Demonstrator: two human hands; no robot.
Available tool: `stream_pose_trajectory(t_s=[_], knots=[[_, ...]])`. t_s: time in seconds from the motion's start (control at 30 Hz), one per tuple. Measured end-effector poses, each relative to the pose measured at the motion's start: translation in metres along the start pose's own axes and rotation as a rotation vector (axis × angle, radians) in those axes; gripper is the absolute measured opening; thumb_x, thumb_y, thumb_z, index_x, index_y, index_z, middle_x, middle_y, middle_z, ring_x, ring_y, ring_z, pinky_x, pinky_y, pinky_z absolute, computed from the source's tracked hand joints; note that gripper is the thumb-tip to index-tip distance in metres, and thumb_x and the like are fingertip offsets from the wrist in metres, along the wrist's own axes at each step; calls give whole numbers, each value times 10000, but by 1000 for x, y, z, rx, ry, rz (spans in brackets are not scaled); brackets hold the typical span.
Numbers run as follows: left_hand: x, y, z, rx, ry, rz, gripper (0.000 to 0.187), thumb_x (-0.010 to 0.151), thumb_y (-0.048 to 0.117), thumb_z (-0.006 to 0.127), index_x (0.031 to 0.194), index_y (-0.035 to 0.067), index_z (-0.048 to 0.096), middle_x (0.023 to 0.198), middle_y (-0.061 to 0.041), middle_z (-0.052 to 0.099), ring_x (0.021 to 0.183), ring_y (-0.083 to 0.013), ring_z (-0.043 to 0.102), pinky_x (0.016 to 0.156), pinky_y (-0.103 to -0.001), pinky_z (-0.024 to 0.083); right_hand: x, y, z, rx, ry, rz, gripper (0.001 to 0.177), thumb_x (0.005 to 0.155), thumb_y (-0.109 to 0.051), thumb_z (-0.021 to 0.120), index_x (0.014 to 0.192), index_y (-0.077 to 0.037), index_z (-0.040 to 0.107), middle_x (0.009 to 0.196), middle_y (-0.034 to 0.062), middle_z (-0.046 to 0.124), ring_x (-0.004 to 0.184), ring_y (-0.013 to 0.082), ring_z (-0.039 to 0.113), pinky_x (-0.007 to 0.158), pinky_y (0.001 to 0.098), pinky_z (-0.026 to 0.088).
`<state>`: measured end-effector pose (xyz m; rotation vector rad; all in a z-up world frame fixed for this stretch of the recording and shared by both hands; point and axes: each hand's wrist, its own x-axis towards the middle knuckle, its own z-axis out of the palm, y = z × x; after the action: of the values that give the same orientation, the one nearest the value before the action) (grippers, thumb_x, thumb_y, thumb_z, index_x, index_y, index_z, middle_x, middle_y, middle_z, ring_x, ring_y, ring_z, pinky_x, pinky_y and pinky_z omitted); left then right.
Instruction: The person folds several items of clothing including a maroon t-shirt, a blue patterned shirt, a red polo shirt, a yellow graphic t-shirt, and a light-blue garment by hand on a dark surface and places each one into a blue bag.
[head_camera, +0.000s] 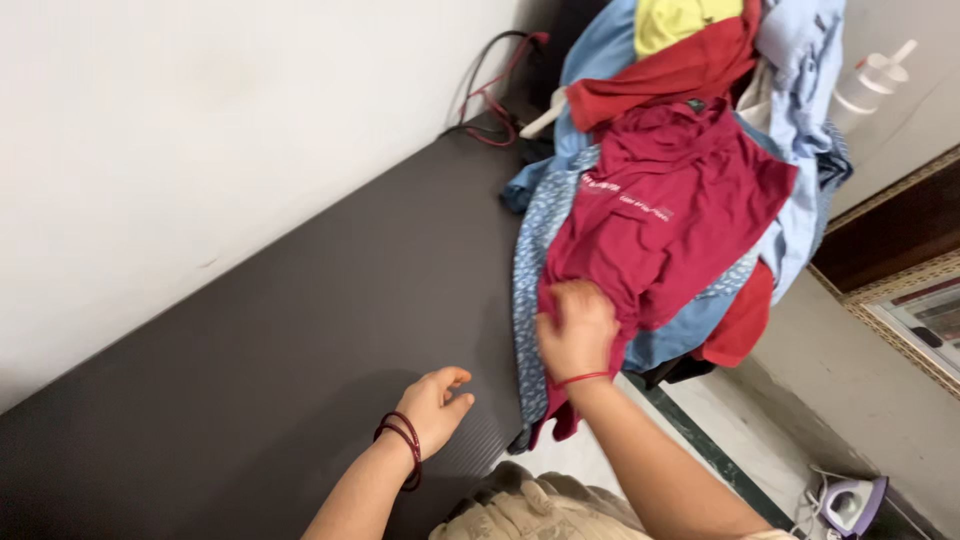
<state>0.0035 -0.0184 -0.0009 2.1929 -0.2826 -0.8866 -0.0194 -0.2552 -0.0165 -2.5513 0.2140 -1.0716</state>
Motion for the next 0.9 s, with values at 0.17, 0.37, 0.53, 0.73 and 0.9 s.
stream_pose_trajectory(t_s=[0.17,0.37,0.53,0.73,0.9], knots=[[35,8,24,-75,64,36,367,917,247,658,1261,121,683,1238,-65,731,1066,-209,714,953,-339,555,3,93,-14,-57,25,409,305,784,-85,786,1052,-23,653,935,128,683,960,314,635,823,422,511],[64,22,49,-164,93,130,540,831,266,774,1310,73,616,1208,-108,720,1040,-195,712,930,-343,568,12,61,11,935,-143,709,104,816,52,727,846,-40,686,778,0,683,697,82,613,649,238,504],[95,0,81,-488,87,473,549,716,100,801,1219,-3,606,1178,-141,711,1101,-223,671,930,-380,540,1,-39,8,1145,-647,462,129,836,57,759,898,-25,681,848,4,662,775,67,610,687,243,511],[86,-74,11,-1414,234,198,309,895,36,592,1196,-7,642,1038,-97,725,914,-213,660,803,-347,526,10,-52,0,754,-459,80,166,822,-5,746,985,-41,739,987,72,750,912,206,734,812,320,576],[21,-144,-109,-623,1123,176,298,965,147,687,1235,76,579,1110,-82,640,1021,-232,607,929,-371,505,6,-37,8,402,-381,20,389,746,-51,755,1128,-81,685,1143,139,696,1121,347,644,957,422,519]])
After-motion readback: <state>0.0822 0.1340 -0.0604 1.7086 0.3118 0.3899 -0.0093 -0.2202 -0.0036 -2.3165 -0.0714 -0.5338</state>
